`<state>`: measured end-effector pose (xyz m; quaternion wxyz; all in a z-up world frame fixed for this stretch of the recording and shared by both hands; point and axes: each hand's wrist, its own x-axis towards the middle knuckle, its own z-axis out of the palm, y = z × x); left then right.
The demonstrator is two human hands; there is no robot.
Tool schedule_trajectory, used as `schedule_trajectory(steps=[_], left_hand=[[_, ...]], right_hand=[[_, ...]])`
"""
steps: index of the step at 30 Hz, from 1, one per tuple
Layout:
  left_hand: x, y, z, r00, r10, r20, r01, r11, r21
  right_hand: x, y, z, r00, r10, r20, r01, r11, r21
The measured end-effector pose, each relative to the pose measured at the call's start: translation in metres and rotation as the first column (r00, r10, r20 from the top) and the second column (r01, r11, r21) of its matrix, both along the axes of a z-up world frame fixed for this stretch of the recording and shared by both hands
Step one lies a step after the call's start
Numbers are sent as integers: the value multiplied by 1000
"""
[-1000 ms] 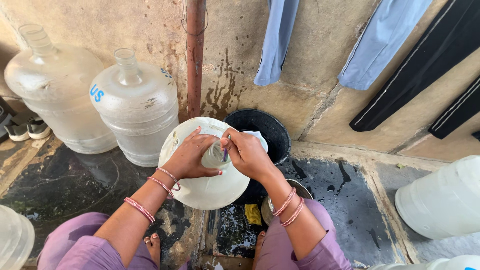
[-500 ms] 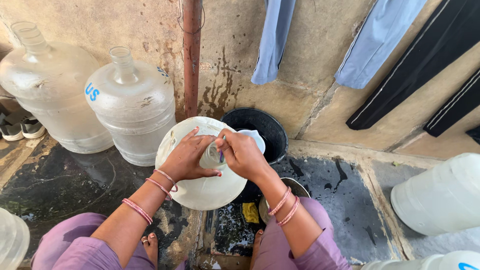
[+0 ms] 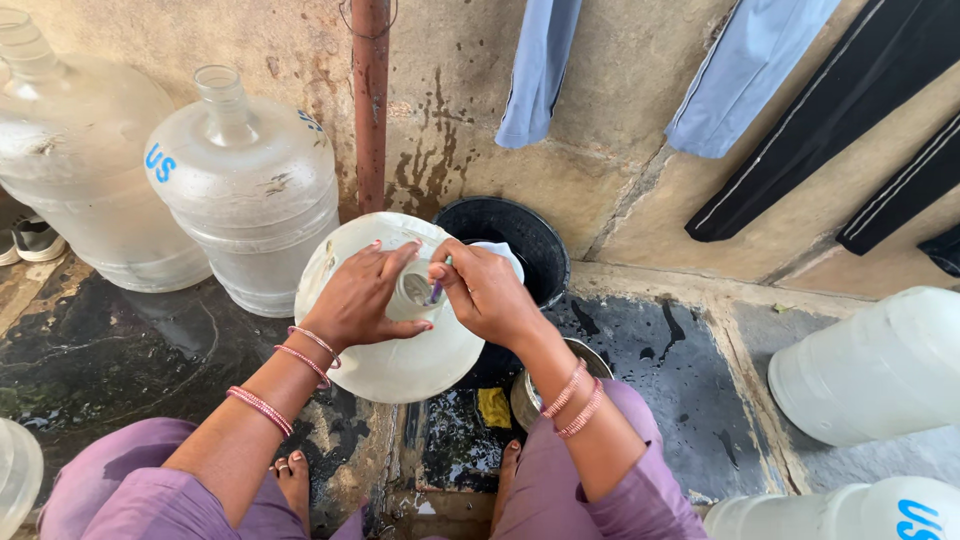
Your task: The person cleans the interior and exterior of large plastic water jugs using a small amount of dark gravel and water for scrubbing the inside, followed by wiping the outside with a yellow sponge.
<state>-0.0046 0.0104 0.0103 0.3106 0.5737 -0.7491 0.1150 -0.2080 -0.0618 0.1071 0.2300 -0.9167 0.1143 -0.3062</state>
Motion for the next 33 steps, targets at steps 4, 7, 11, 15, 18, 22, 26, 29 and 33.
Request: schedule_trajectory(steps=[4, 7, 11, 15, 18, 22, 26, 29, 33], left_hand=[[-6, 5, 1, 996, 79, 51, -82, 995, 63], [-11, 11, 5, 992, 93, 83, -95, 995, 26], [-14, 18, 17, 993, 99, 66, -104, 991, 87], [-17, 20, 22, 994, 90, 55, -93, 993, 68], [-16, 20, 22, 994, 96, 59, -100, 993, 68], [-11, 17, 14, 994, 93, 60, -95, 995, 31], [-11, 15, 6, 994, 96, 54, -94, 995, -33], [-10, 13, 9, 995, 92, 29, -92, 996, -16], [-16, 15, 12, 976, 209, -62, -196, 965, 174]], right_hand=[[-2, -2, -6, 1000, -8, -23, 8, 1000, -5], [-3, 3, -6, 999, 36, -10, -37, 997, -62], [0, 2, -7, 999, 46, -3, -46, 997, -64], [-1, 0, -8, 999, 13, -37, -14, 1000, -18], [0, 0, -8, 999, 26, -18, -26, 999, -30], [0, -1, -6, 999, 23, -41, -24, 999, -25], [0, 0, -7, 999, 27, -31, -28, 999, -29], [1, 0, -8, 999, 32, -21, -32, 999, -26], [2, 1, -11, 999, 1, -35, -1, 1000, 4]])
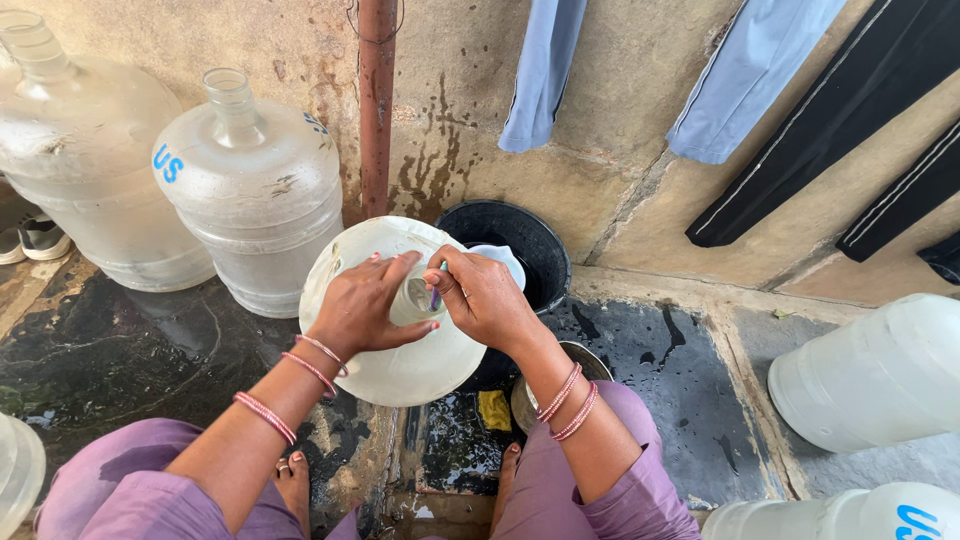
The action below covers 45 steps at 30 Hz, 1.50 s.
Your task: The person cleans the interior and exterior of large plastic water jugs using a small amount of dark gravel and water for scrubbing the inside, followed by wiping the outside with a yellow sponge.
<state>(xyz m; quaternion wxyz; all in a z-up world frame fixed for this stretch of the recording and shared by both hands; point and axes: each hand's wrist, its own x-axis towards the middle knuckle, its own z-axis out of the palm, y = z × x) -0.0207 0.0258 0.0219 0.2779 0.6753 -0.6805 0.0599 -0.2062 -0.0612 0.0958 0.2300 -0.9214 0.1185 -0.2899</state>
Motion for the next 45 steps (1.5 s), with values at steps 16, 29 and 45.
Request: schedule_trajectory(steps=[16, 29, 45], left_hand=[[6, -18, -20, 990, -93, -108, 69, 977, -202], [19, -20, 5, 967, -221, -127, 248, 929, 276], [18, -22, -1, 953, -198, -230, 259, 925, 278]], right_hand=[[0, -2, -6, 998, -6, 63, 9, 999, -33], [-12, 31, 32, 977, -182, 113, 171, 980, 97], [-24, 31, 49, 983, -95, 155, 84, 994, 73]])
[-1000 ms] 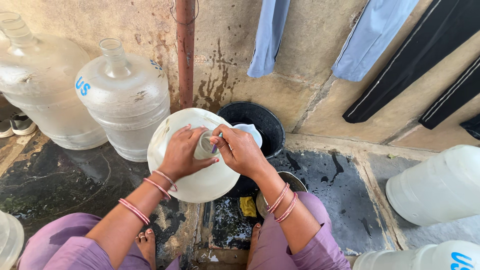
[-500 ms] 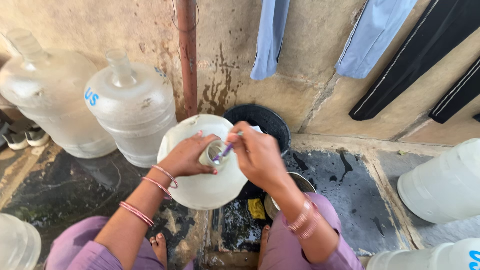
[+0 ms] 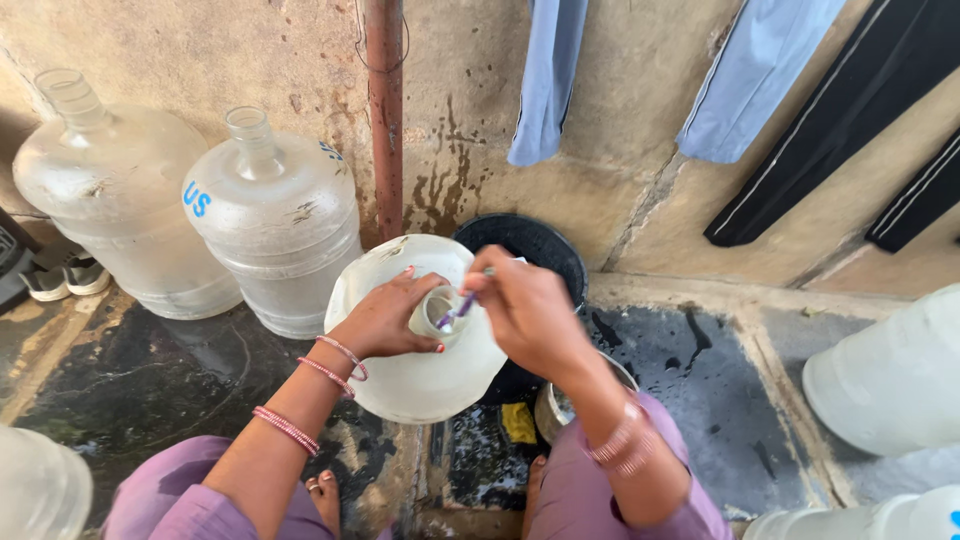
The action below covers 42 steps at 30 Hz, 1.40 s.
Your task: The person cleans the interior and exterior of large plastic water jugs using a small amount of dark gravel and water for scrubbing the inside, followed by wiping the outside with a yellow sponge.
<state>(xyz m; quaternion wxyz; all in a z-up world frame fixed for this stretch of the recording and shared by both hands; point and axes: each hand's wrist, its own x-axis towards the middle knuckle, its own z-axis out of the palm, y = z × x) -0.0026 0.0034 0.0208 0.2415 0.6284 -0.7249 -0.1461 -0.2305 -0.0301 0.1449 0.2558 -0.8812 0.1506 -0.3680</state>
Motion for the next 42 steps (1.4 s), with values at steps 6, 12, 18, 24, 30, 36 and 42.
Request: schedule_trajectory(steps=[6, 12, 18, 24, 30, 36, 42], left_hand=[[-1, -1, -5, 1000, 2, -9, -3, 999, -54], [-4, -1, 0, 999, -32, -11, 31, 995, -97], [-2, -3, -4, 997, -66, -45, 56, 980, -193], [0, -4, -13, 1000, -3, -9, 3, 1000, -19], [-15, -1, -24, 998, 54, 34, -30, 870, -492], [-11, 5, -5, 972, 123, 200, -38, 923, -383], [-4, 3, 9, 973, -116, 200, 167, 951, -260]], right_hand=[[-12, 10, 10, 998, 49, 28, -48, 998, -51], [22, -13, -26, 986, 58, -154, -61, 998, -14], [-17, 17, 15, 1000, -1, -26, 2, 1000, 20], [7, 5, -11, 998, -39, -52, 34, 996, -86], [25, -27, -51, 986, 2, -168, -9, 999, -43], [31, -24, -57, 996, 16, -88, -32, 984, -173], [28, -24, -54, 988, 24, -152, -33, 998, -60]])
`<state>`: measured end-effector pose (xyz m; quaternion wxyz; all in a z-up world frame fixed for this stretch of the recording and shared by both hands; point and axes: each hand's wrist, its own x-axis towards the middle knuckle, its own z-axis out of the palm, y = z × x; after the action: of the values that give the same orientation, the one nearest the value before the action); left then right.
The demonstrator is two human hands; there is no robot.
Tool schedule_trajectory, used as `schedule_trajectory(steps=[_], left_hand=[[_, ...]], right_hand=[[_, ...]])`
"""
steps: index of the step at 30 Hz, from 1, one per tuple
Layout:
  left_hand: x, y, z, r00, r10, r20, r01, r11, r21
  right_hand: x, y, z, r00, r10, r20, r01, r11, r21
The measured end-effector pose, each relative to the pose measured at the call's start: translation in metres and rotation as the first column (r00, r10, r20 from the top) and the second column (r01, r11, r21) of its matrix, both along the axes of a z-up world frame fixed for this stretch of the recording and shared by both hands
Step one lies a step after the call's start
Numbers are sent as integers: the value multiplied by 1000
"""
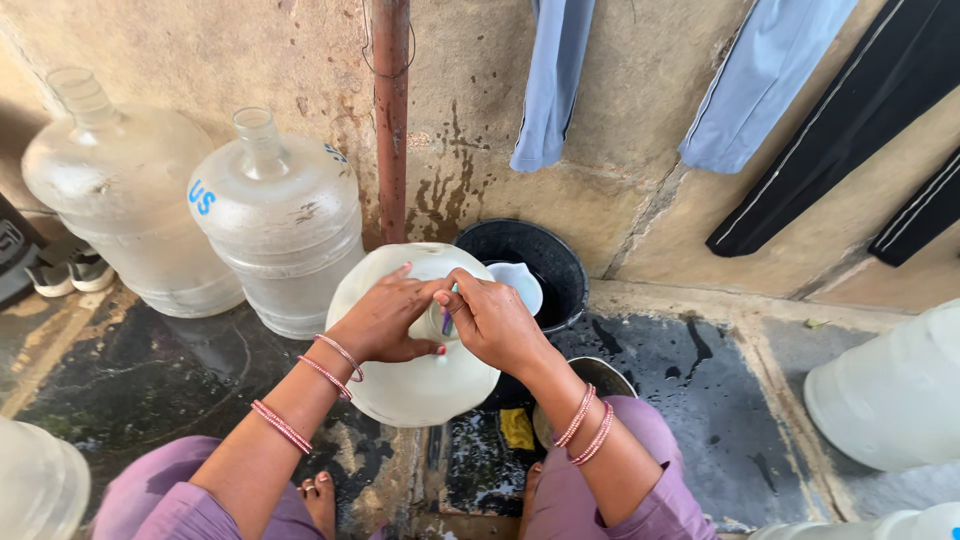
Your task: The person cleans the interior and exterior of large plastic water jugs using a small amount of dark gravel and water for scrubbing the inside, followed by wiping the outside with a yellow sponge.
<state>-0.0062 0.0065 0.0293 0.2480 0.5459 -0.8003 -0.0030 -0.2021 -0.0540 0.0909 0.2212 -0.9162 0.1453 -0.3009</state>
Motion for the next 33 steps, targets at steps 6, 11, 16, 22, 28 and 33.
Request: schedule_trajectory(steps=[6, 11, 16, 22, 28, 33], left_hand=[[5, -4, 4, 995, 69, -79, -48, 968, 246], [7, -7, 6, 983, 96, -153, -50, 959, 280], [3, -6, -4, 968, 11, -252, 33, 985, 170], [8, -6, -3, 962, 27, -273, 29, 980, 198], [8, -7, -9, 963, 35, -268, 24, 977, 213], [10, -8, -10, 957, 34, -288, 33, 974, 225]], right_hand=[[-10, 15, 25, 998, -62, 13, 60, 993, 104], [-25, 26, 41, 972, -80, 222, 90, 995, -35], [-6, 18, 18, 990, -80, 117, 88, 994, -69], [-25, 34, 44, 995, -61, 75, 64, 997, -31], [-25, 42, 43, 980, -40, 195, 53, 997, -60], [-8, 14, 27, 993, 107, 58, -105, 994, -36]])
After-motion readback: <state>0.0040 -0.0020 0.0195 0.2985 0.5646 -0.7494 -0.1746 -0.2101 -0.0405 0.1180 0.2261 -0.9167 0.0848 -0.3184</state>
